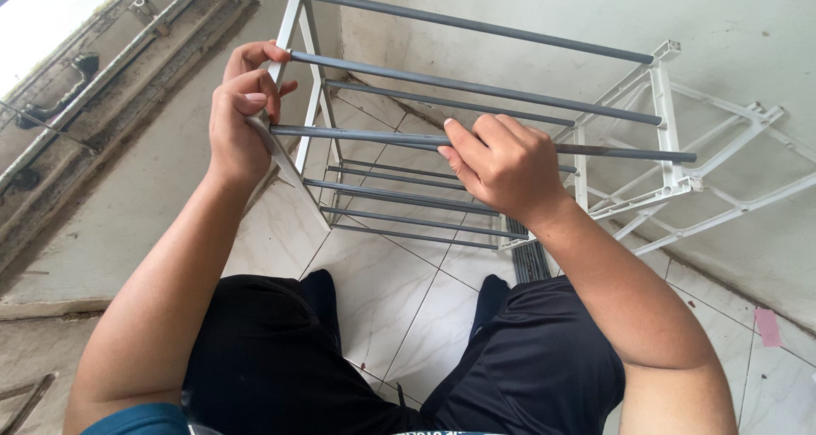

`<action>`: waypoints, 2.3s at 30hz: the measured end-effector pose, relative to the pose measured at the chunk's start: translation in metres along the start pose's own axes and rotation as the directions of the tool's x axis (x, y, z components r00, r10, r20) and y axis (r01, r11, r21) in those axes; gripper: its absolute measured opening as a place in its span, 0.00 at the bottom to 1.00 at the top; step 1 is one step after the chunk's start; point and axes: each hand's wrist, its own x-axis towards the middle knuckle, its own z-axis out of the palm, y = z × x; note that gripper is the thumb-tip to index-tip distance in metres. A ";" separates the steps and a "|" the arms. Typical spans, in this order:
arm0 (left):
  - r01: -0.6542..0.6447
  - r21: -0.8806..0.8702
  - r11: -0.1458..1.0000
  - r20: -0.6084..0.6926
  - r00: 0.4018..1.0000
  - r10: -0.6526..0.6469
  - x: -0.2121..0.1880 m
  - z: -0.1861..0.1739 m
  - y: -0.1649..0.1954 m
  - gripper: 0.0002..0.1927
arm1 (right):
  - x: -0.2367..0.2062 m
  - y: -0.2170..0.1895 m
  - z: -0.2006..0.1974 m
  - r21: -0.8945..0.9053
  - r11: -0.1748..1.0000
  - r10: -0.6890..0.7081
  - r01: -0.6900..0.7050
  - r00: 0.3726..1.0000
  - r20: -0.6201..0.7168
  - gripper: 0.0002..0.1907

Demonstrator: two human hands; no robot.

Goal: The person sits on the floor assembling a white plastic-framed rack with gray metal rods. They insert rods one by one into the frame slots, press rods into the end connectors, and reposition the frame to seat each rod until the rack structure is built up.

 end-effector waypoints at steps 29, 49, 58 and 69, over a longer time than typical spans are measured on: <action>0.005 -0.024 1.000 -0.010 1.000 -0.005 -0.001 0.003 -0.001 0.18 | -0.001 -0.004 -0.001 0.009 1.000 0.023 -0.023 1.000 -0.017 0.12; -0.001 0.002 1.000 -0.015 1.000 0.001 0.000 0.009 0.003 0.18 | 0.001 -0.003 0.000 0.009 0.999 -0.045 0.046 0.998 -0.032 0.12; -0.014 0.065 0.998 -0.008 1.000 0.014 -0.008 0.013 0.010 0.18 | 0.001 0.002 0.001 0.054 0.991 -0.122 0.125 0.991 -0.059 0.13; -0.002 0.049 0.999 0.002 1.000 0.002 -0.005 0.013 0.011 0.16 | 0.013 -0.008 -0.008 0.050 0.992 -0.118 0.119 0.993 -0.018 0.13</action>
